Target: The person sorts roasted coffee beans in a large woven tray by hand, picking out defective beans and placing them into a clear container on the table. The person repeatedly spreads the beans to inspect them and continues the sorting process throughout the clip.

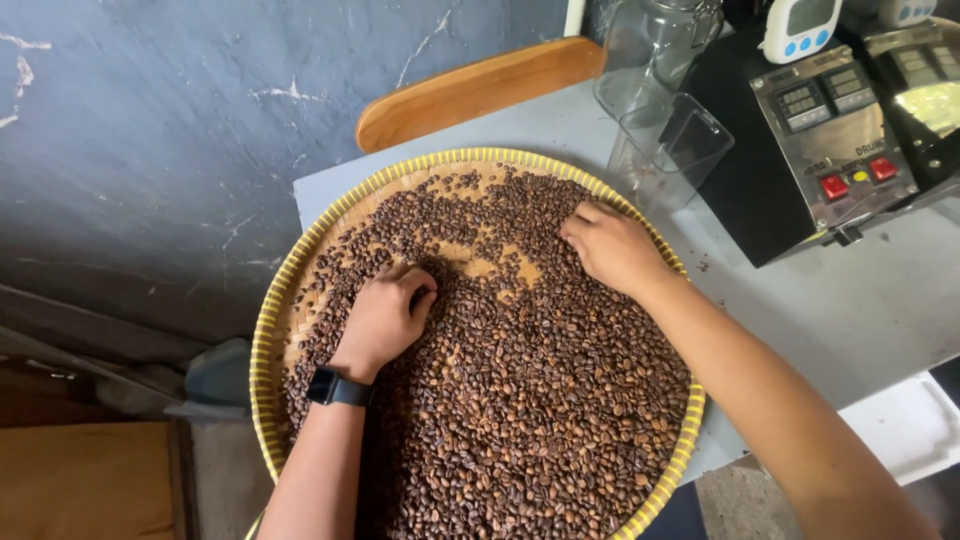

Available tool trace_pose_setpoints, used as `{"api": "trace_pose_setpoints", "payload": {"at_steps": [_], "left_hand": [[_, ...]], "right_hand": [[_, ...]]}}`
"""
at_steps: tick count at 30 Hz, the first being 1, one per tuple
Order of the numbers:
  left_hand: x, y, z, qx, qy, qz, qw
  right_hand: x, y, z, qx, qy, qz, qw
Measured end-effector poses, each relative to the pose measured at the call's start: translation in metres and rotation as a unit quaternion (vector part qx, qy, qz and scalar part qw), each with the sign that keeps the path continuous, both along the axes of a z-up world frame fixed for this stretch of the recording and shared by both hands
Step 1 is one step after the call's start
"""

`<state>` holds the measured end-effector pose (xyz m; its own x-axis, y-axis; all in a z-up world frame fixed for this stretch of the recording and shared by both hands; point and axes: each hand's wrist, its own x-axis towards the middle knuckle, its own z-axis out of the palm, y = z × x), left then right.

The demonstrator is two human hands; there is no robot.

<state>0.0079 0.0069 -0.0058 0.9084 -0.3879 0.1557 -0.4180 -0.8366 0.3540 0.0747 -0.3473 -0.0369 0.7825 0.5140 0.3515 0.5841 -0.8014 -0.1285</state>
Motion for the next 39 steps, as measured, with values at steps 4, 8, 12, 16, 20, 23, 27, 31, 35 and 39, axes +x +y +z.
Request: {"api": "trace_pose_setpoints", "payload": {"at_steps": [4,8,12,16,20,23,27,31,35,39], "left_hand": [[0.0,0.0,-0.001,0.0,-0.008,-0.001,1.0],[0.001,0.001,-0.002,0.001,-0.012,-0.001,1.0],[-0.004,-0.003,0.007,-0.009,0.006,0.003,1.0],[0.001,0.001,-0.003,0.0,-0.002,0.002,1.0],[-0.005,-0.001,-0.001,-0.01,0.004,0.002,1.0],[0.0,0.001,-0.003,0.002,-0.015,0.004,1.0],[-0.009,0.003,0.018,0.012,-0.039,0.017,0.999],[-0.004,0.016,0.01,-0.025,-0.071,0.054,0.996],[-0.008,0.017,0.004,0.041,-0.111,0.122,0.985],[-0.014,-0.009,0.01,0.089,0.007,0.15,0.985]], "right_hand": [[-0.007,0.0,0.015,0.04,-0.028,0.009,0.999],[-0.016,0.002,0.032,0.108,-0.054,-0.017,0.993],[-0.019,-0.009,0.05,0.121,-0.161,-0.092,0.975],[0.016,-0.064,0.055,0.105,-0.233,-0.161,0.953],[0.026,-0.095,0.067,0.037,-0.262,-0.229,0.937],[0.029,-0.096,0.07,0.065,-0.247,-0.216,0.942],[-0.009,-0.051,0.075,0.222,-0.201,-0.128,0.945],[-0.025,-0.014,0.038,0.29,-0.136,-0.094,0.943],[-0.033,-0.006,0.026,0.301,-0.072,-0.083,0.947],[-0.035,-0.017,0.02,0.329,-0.038,-0.11,0.937]]}}
